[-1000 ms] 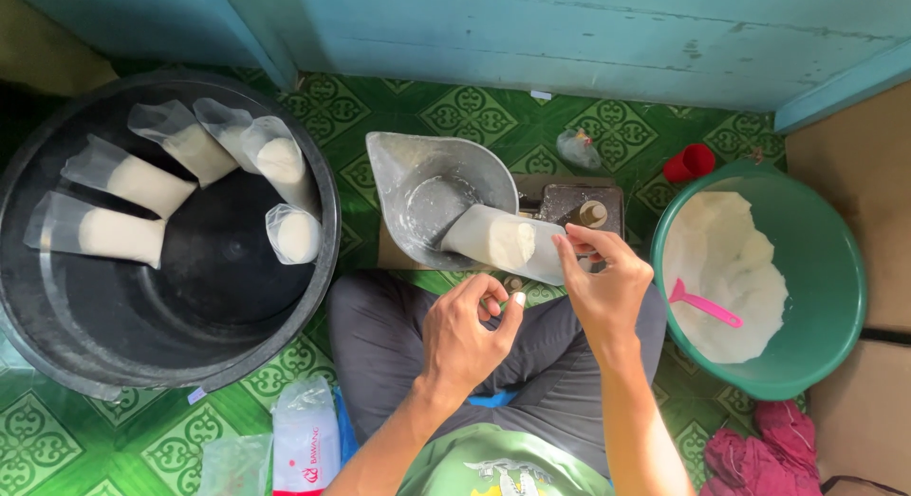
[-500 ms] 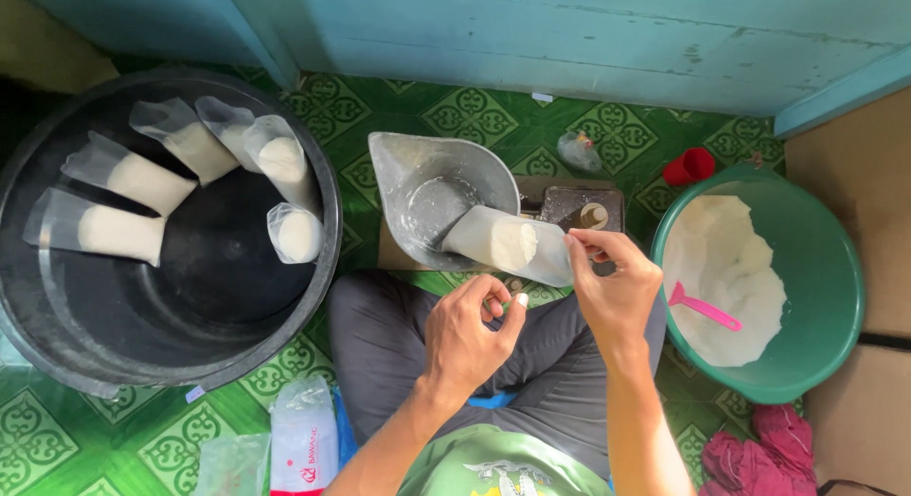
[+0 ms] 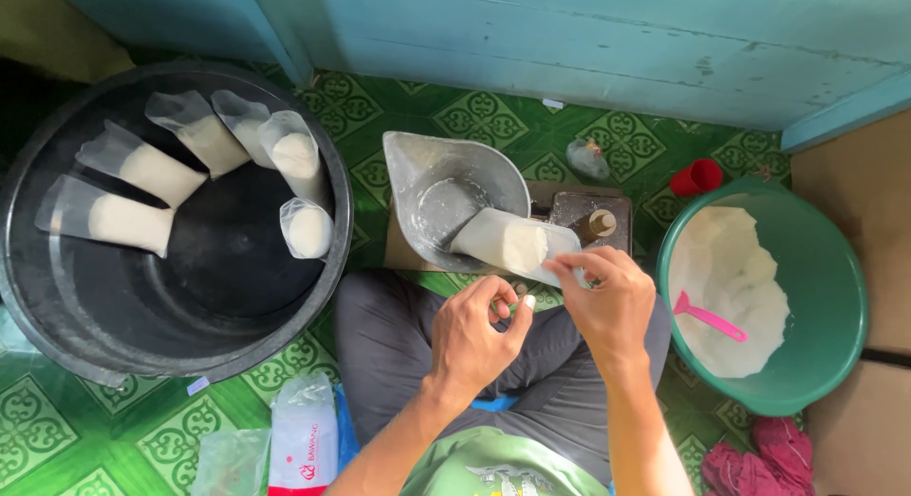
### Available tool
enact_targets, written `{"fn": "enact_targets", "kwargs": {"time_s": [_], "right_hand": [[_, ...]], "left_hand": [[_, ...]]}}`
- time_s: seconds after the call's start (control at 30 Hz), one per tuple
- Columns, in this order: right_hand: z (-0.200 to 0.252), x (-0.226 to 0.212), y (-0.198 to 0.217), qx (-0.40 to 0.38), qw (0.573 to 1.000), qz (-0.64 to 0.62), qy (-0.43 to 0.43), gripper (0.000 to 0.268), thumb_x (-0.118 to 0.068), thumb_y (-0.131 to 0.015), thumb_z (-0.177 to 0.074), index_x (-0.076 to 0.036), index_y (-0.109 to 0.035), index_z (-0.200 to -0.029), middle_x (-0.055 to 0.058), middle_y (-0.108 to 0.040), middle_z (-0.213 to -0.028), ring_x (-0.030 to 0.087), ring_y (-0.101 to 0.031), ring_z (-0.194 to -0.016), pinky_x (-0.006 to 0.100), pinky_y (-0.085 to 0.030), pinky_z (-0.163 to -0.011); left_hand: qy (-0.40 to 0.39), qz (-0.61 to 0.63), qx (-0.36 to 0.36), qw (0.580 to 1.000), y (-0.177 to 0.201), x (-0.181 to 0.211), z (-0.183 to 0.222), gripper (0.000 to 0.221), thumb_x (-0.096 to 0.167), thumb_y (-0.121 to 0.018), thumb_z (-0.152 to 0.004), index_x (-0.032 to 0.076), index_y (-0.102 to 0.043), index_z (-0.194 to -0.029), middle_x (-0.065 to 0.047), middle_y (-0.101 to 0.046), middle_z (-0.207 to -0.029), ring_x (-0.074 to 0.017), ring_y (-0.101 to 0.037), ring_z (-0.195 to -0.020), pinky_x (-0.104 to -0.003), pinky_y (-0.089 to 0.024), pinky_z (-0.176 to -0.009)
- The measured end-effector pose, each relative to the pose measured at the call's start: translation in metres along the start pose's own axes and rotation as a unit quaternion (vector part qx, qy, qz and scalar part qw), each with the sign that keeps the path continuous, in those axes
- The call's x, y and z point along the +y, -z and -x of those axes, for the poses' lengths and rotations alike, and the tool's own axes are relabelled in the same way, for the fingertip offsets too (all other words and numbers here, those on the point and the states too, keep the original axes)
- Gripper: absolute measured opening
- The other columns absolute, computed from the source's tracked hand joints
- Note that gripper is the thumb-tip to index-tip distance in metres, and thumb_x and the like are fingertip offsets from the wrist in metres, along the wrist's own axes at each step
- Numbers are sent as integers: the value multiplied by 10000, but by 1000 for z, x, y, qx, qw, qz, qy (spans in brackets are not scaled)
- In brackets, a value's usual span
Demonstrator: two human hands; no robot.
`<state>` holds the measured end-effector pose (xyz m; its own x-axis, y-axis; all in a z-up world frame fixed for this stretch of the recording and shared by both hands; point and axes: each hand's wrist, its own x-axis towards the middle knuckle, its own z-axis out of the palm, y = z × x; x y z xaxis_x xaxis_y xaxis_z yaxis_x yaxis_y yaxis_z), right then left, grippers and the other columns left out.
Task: Scooping white powder from a large basin into a smaller container using a plastic scoop while sitting on the floor.
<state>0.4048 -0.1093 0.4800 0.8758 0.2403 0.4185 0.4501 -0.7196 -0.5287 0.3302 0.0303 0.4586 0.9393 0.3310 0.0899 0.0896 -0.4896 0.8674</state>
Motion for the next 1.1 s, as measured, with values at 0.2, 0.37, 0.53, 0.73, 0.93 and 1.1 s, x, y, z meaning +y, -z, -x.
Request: {"fn": "enact_targets", "kwargs": {"time_s": [0.2,0.37,0.53,0.73,0.93,1.1], "right_hand": [[-1,15,-6,1,1000,-11,-3,227,-142,-895,-706,-80,-682,-757,22,-576,-635,183,-548,-554,304,-461,-527],[-2,7,-1,-18,1000,7,20,83,-39,-812,-793,-103,-759,-790,31,-646,-678,206,-592,-554,306,-491,-523],[1,15,-3,7,1000,26,11,153,-181,-886,-734,-154,-737,-722,-41,-571,-597,107,-491,-499,214,-421,-489],[-6,23,-3,-34,996,65,-58,384,-318,-875,-748,-124,-552,-678,-4,-431,-580,223,-490,-505,336,-406,-491],[-31,31,-1,-225,955,144,-126,416,-417,-739,-812,-116,-499,-654,19,-454,-556,240,-512,-524,365,-387,-501],[-41,39,-3,-274,948,138,-88,504,-444,-643,-886,-142,-393,-570,24,-386,-480,238,-440,-446,348,-360,-460]], "left_hand": [[-9,4,-13,1000,-1,7,-5,161,305,-667,-781,176,-601,-710,20,-579,-578,-188,-641,-536,-349,-519,-576],[-14,6,-15,1000,-5,9,-13,173,307,-669,-789,166,-597,-719,16,-582,-592,-194,-645,-548,-349,-523,-579],[-16,-8,-15,1000,-9,9,-22,187,309,-674,-787,158,-589,-717,7,-578,-592,-211,-644,-548,-367,-521,-576],[41,-58,-69,995,-13,11,-35,405,420,-618,-845,119,-527,-589,-47,-533,-500,-305,-647,-574,-412,-506,-611],[79,-86,-105,988,-20,11,-44,470,428,-588,-841,140,-479,-487,-56,-534,-440,-325,-637,-534,-413,-483,-589],[81,-86,-96,988,-21,12,-45,334,325,-566,-757,137,-500,-488,-96,-552,-456,-356,-646,-576,-427,-483,-590]]}}
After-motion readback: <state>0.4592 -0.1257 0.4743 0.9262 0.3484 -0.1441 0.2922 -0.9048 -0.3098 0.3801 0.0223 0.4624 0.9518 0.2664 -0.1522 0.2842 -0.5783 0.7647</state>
